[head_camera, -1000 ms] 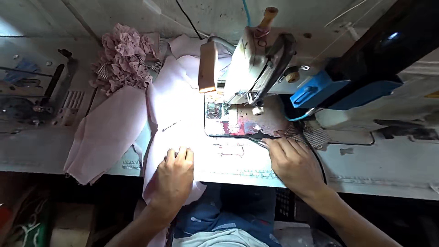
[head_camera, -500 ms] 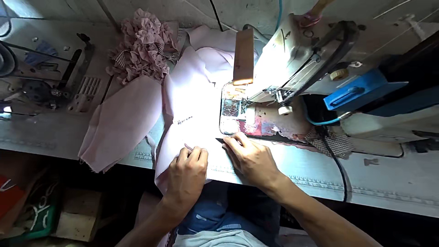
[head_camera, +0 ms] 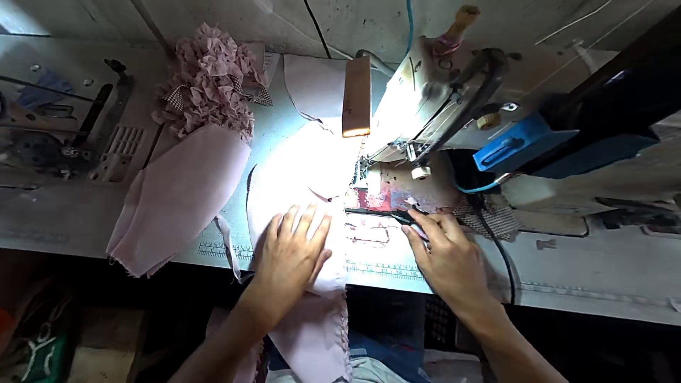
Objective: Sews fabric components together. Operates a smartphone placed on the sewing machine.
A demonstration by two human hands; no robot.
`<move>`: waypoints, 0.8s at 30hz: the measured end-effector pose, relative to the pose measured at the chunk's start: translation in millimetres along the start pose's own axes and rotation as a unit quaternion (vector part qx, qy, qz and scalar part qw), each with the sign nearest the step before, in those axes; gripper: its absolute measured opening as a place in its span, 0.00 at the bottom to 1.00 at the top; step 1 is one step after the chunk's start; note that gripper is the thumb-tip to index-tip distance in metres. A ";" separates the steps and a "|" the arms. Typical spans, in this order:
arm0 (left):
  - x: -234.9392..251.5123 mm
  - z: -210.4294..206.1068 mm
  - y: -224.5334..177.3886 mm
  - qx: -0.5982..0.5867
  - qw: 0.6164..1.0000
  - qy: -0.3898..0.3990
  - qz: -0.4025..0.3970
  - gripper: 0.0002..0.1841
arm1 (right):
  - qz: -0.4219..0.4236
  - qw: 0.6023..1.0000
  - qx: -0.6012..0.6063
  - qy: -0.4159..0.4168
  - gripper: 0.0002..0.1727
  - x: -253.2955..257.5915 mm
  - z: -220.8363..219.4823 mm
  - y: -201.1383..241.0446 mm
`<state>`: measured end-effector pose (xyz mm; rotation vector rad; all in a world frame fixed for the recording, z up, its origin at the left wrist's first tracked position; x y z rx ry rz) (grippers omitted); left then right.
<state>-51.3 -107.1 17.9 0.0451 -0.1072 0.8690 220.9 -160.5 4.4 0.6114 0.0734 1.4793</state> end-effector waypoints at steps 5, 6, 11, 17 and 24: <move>-22.2 31.1 -19.5 -0.034 0.999 -0.017 -0.031 0.26 | -0.014 1.000 -0.010 -0.003 0.24 -0.4 3.2 -7.5; -16.8 35.5 -12.3 -0.053 0.998 -0.024 -0.001 0.25 | -0.015 1.000 -0.007 -0.004 0.25 -0.2 3.1 -8.4; 43.9 13.9 57.9 -0.008 0.953 0.019 0.304 0.38 | -0.004 0.999 -0.044 0.003 0.23 -3.5 -0.1 -7.2; 65.0 7.1 67.5 -0.118 0.970 -0.030 0.211 0.13 | 0.015 1.000 -0.011 -0.022 0.23 -4.5 4.1 8.7; -1.9 1.5 -34.5 -0.662 0.682 -0.154 0.268 0.39 | -0.104 0.877 0.461 0.092 0.32 1.7 -9.0 81.8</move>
Point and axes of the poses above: each hand's wrist, its own x-axis towards the middle knuckle, its own z-axis out of the back of the hand, y = z × x, the point moved 2 cm from there along x, towards the middle knuckle, and after that the axes turned 11 degrees about x, right-handed, at the moved point
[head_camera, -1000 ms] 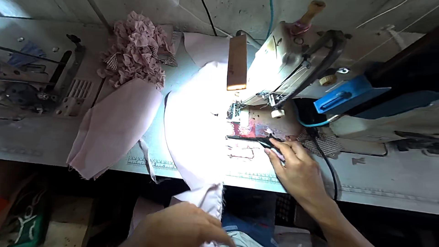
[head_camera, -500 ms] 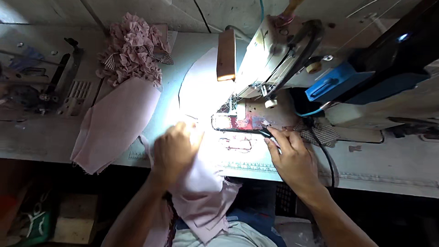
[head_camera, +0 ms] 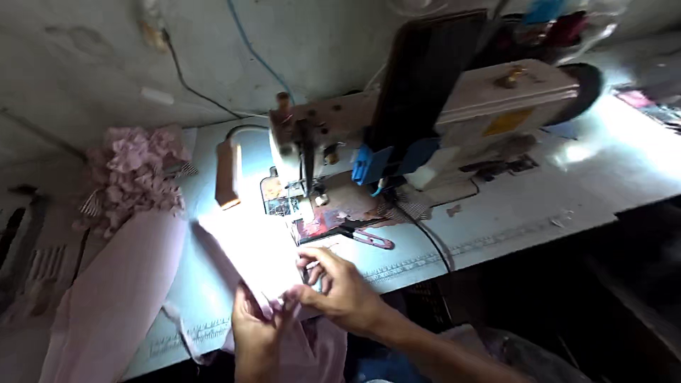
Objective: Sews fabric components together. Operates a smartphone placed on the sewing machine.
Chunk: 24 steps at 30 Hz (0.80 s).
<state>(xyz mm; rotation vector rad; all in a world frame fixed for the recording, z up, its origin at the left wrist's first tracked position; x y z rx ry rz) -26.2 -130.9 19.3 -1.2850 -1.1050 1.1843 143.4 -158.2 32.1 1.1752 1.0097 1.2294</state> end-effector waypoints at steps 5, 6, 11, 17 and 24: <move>-21.7 14.7 -2.5 -0.039 0.994 0.102 -0.013 0.23 | -0.050 0.983 0.167 0.057 0.11 -2.6 -10.5 0.9; -20.2 23.7 -8.6 -0.040 0.995 0.094 -0.014 0.19 | -0.045 0.983 0.179 0.025 0.09 -7.5 -6.5 -0.2; -9.7 61.6 -14.0 0.108 0.982 -0.153 -0.001 0.26 | -0.072 0.984 0.059 -0.149 0.14 -41.7 16.6 -17.3; -18.7 56.8 -1.8 0.547 0.785 -0.249 -0.155 0.61 | 0.110 0.967 -0.142 -0.179 0.11 -54.2 4.0 -1.5; 5.3 60.5 -18.7 0.615 0.707 -0.308 -0.164 0.58 | 0.109 0.969 -0.217 -0.046 0.16 3.3 -42.8 -5.0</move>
Point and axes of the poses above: each hand's wrist, its own x-axis towards the middle knuckle, its own z-axis out of the back of the hand, y = z × x, the point moved 2 cm from there along x, towards the middle knuckle, and after that the axes turned 11 degrees about x, right-handed, at the moved point
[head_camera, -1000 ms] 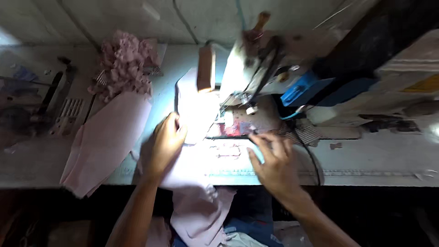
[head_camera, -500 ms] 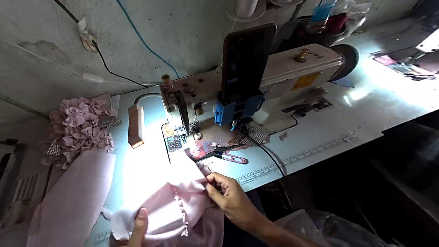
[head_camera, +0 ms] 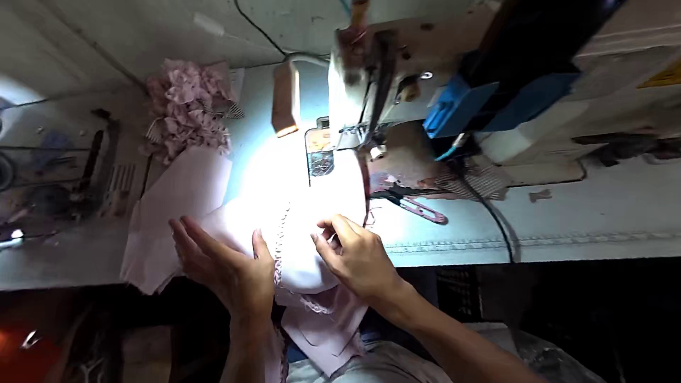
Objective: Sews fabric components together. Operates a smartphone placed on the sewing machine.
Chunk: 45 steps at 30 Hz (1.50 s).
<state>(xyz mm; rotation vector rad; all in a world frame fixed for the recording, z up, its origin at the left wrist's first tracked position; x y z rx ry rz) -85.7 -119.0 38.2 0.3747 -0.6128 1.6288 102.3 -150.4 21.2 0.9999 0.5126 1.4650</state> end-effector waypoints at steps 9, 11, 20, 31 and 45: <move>-2.4 -20.5 9.2 -0.052 0.989 0.099 -0.094 0.35 | -0.182 0.968 -0.044 0.168 0.26 73.9 -43.4 12.1; 6.6 -13.5 15.5 -0.140 0.977 0.110 -0.120 0.34 | -0.114 0.979 -0.026 0.168 0.18 71.1 -42.5 18.8; 58.9 22.6 -10.3 -0.483 0.687 0.349 -0.416 0.16 | 0.151 0.887 0.350 0.259 0.09 14.5 64.6 26.4; 56.1 -10.0 -42.2 -0.550 0.520 0.508 -0.411 0.12 | 0.016 0.952 0.271 0.140 0.10 -10.9 91.3 1.3; 87.7 -35.9 -41.9 -0.209 0.744 0.411 -0.484 0.14 | -0.041 0.969 0.192 0.151 0.11 16.8 45.2 -27.5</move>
Point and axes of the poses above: each hand's wrist, its own x-axis towards the middle knuckle, its own z-axis out of the back of the hand, y = z × x, the point moved 2 cm from there along x, towards the middle knuckle, and after that the axes turned 11 degrees about x, right-handed, at the moved point
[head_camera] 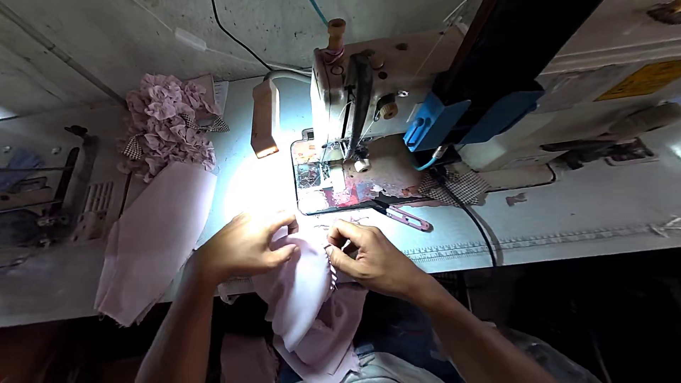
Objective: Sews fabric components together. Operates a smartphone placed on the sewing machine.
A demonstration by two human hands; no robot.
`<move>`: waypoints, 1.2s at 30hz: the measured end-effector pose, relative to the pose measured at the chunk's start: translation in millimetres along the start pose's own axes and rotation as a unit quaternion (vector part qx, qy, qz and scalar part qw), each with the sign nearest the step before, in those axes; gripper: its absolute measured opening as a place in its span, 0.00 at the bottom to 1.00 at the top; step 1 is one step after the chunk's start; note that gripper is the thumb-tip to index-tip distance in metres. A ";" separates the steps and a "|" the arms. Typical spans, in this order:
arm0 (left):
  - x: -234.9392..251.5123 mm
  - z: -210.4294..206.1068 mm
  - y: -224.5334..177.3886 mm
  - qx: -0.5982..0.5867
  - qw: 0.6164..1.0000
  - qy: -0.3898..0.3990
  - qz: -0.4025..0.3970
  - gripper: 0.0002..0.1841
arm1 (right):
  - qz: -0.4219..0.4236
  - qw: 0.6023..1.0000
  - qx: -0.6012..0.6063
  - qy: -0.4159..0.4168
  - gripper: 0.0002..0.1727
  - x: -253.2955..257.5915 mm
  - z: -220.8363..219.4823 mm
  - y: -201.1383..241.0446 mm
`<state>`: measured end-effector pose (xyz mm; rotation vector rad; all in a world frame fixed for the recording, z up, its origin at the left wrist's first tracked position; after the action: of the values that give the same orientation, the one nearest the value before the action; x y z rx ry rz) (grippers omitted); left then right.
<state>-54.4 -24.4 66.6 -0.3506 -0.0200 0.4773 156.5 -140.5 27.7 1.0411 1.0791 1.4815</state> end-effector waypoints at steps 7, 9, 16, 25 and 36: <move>15.4 -23.3 2.5 -0.220 0.974 -0.021 -0.038 0.03 | -0.015 0.996 -0.055 -0.065 0.13 10.8 23.2 -11.8; 16.9 -24.0 5.2 -0.183 0.982 -0.052 -0.001 0.04 | -0.001 0.977 -0.138 -0.164 0.15 23.0 31.7 -17.9; 12.6 -4.7 33.6 0.010 0.980 -0.137 0.141 0.18 | -0.039 0.950 -0.233 -0.205 0.17 63.5 43.0 -29.6; 21.3 -35.1 10.2 0.119 0.956 -0.239 0.121 0.23 | 0.017 0.960 -0.234 -0.153 0.11 19.9 24.6 -21.6; 16.4 -47.8 -54.8 -0.054 0.973 -0.131 -0.184 0.11 | 0.072 0.997 0.036 0.006 0.12 -54.1 10.4 19.3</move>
<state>-10.5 -78.0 39.0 -0.3792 -0.3641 0.1518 170.1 -194.8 44.3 1.1833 1.0923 1.5754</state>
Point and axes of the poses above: each hand's wrist, its own x-axis towards the middle knuckle, its own z-axis out of the back of the hand, y = z × x, the point moved 2 cm from there along x, towards the middle knuckle, and after that the axes turned 11 degrees about x, right-handed, at the moved point
